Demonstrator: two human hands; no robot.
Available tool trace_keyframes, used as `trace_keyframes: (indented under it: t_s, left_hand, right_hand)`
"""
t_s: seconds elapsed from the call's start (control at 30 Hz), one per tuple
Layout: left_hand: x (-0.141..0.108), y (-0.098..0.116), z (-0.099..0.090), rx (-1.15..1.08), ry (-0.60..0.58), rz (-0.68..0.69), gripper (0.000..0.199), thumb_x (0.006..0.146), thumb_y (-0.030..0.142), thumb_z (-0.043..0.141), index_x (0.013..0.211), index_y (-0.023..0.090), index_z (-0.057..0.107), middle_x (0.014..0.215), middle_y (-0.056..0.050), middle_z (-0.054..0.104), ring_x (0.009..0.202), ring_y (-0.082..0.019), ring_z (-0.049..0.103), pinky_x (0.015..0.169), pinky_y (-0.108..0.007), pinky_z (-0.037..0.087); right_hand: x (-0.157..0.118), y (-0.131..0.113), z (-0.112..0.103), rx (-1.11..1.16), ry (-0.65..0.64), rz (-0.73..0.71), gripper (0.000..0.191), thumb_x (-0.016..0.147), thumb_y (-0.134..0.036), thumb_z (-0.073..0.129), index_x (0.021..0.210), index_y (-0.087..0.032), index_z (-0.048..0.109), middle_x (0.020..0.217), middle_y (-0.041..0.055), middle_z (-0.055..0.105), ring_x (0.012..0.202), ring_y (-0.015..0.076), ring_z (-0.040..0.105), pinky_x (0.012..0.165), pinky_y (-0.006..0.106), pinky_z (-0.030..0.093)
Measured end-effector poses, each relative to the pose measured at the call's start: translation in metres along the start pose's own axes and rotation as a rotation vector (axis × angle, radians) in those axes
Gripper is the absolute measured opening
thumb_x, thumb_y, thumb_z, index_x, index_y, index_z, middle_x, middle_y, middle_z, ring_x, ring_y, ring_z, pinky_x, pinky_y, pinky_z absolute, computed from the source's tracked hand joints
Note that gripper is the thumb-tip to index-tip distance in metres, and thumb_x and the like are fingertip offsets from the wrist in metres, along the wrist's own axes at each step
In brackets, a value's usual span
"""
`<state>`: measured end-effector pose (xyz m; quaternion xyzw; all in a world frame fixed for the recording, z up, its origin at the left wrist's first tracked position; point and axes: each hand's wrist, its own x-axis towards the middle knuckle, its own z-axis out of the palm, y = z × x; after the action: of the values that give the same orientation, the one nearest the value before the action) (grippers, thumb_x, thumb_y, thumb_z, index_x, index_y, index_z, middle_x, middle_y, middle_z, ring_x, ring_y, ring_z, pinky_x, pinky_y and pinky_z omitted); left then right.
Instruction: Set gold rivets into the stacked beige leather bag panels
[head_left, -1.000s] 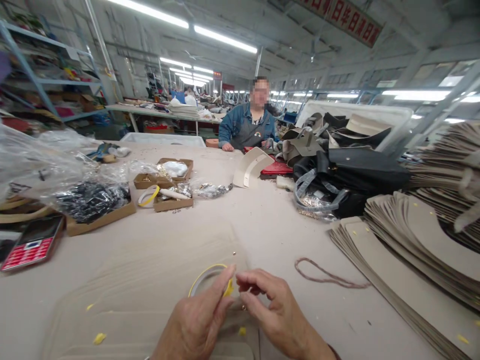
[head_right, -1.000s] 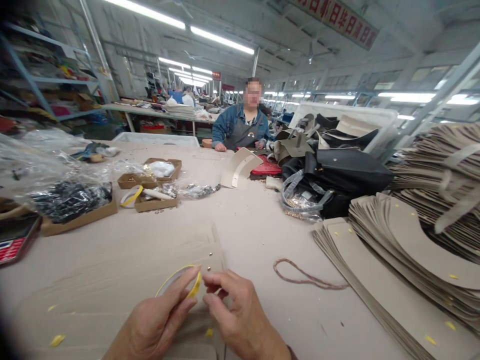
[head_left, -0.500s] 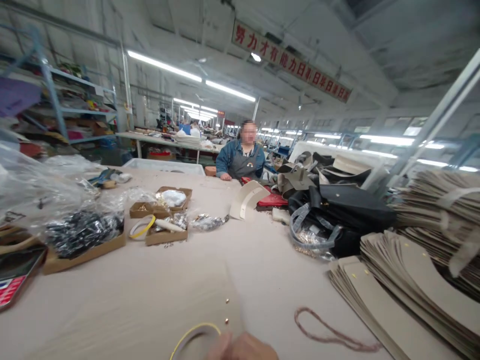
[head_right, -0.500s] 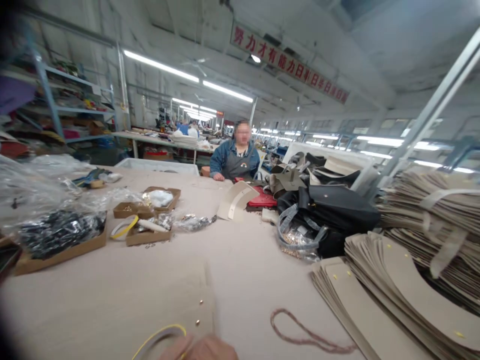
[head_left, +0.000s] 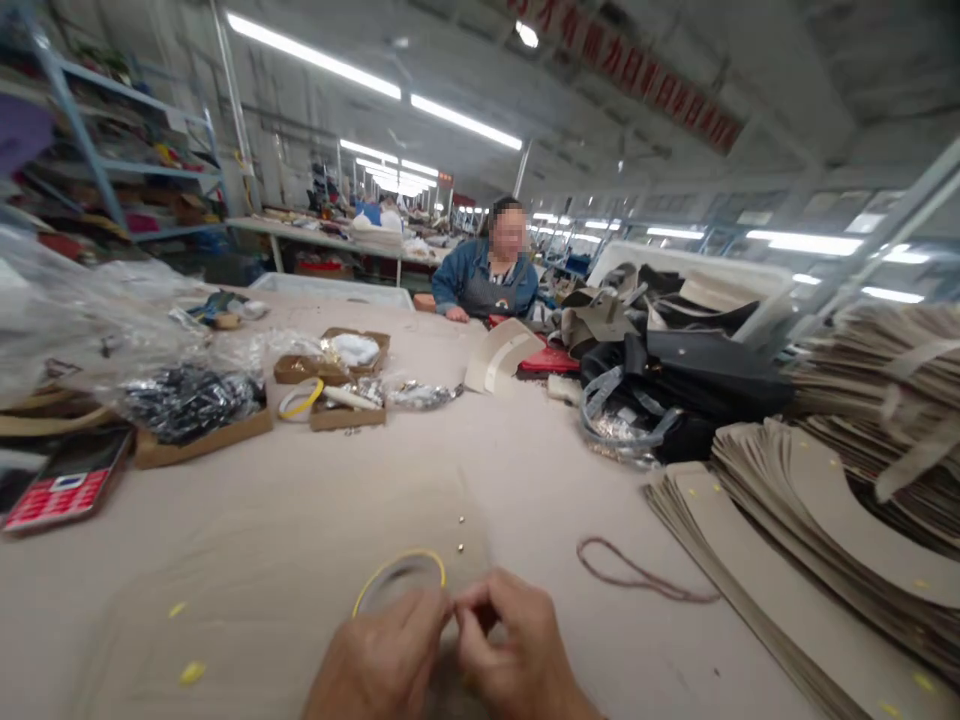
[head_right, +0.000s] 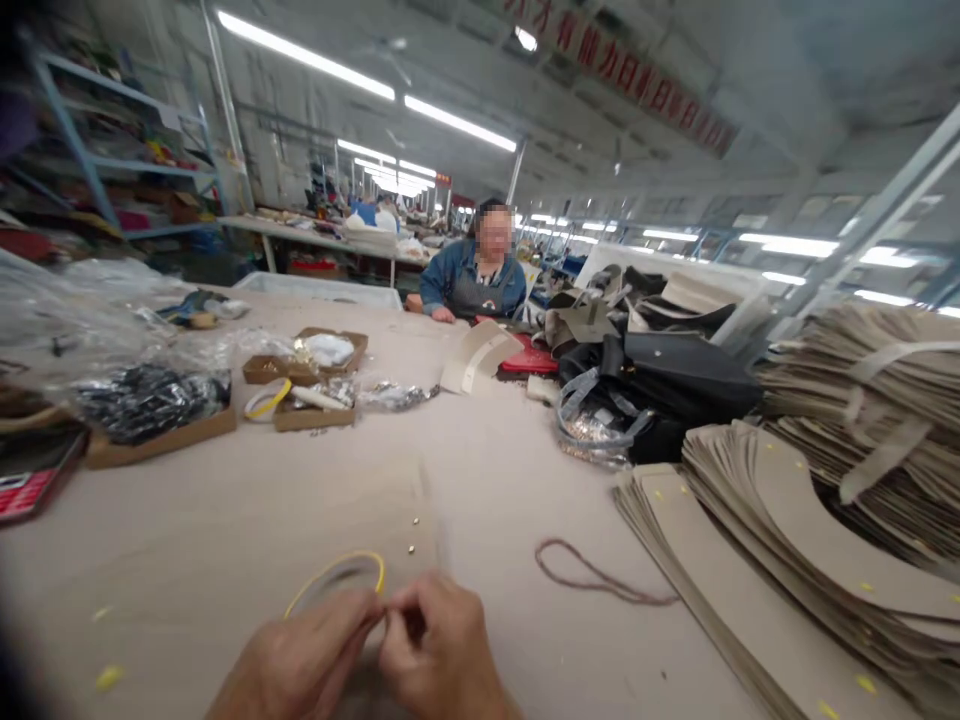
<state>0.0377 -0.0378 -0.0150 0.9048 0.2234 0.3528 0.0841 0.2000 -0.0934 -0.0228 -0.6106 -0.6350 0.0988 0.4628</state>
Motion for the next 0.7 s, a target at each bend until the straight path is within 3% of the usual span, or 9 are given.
trace_keyframes:
  t_s: [0.1,0.17,0.33,0.57,0.7]
  left_hand:
    - [0.004,0.005,-0.002,0.046,0.056,0.02,0.026,0.093,0.01,0.037,0.075,0.02,0.052,0.058,0.002,0.052,0.048,-0.013,0.05,0.046,-0.025,0.035]
    - [0.006,0.009,-0.004,0.054,0.057,0.024,0.023,0.092,0.009,0.039,0.077,0.019,0.053,0.058,0.002,0.05,0.049,-0.013,0.048,0.047,-0.025,0.034]
    - [0.005,0.02,-0.006,0.048,0.016,-0.004,0.016,0.092,0.009,0.042,0.085,0.019,0.053,0.063,0.002,0.052,0.054,-0.014,0.048,0.054,-0.026,0.036]
    - [-0.002,0.015,-0.003,0.256,-0.423,-0.202,0.016,0.088,0.006,0.047,0.094,0.019,0.054,0.079,-0.002,0.059,0.073,-0.021,0.054,0.067,-0.035,0.043]
    - [-0.004,0.013,-0.001,0.182,-0.509,-0.254,0.016,0.091,0.009,0.044,0.098,0.019,0.055,0.086,-0.003,0.058,0.081,-0.024,0.053,0.073,-0.039,0.044]
  right_hand:
    - [0.005,-0.02,-0.005,0.279,-0.126,0.46,0.013,0.077,-0.022,0.056,0.067,-0.017,0.063,0.051,-0.0022,0.058,0.043,0.0098,0.052,0.042,0.019,0.04]
    - [0.011,-0.024,-0.008,0.381,-0.156,0.588,0.013,0.076,-0.026,0.057,0.068,-0.016,0.062,0.049,-0.0031,0.057,0.041,0.0096,0.052,0.041,0.018,0.04]
    - [0.012,-0.001,-0.017,0.385,-0.144,0.72,0.014,0.072,-0.028,0.06,0.068,-0.015,0.06,0.049,-0.0022,0.059,0.042,0.011,0.054,0.044,0.021,0.043]
    - [0.002,0.021,-0.024,0.353,-0.248,0.639,0.019,0.079,-0.029,0.059,0.081,-0.014,0.068,0.07,0.0045,0.07,0.063,0.0137,0.063,0.061,0.023,0.049]
    - [0.005,0.023,-0.027,0.352,-0.331,0.693,0.018,0.079,-0.029,0.06,0.08,-0.014,0.068,0.066,0.0031,0.068,0.059,0.012,0.06,0.058,0.021,0.047]
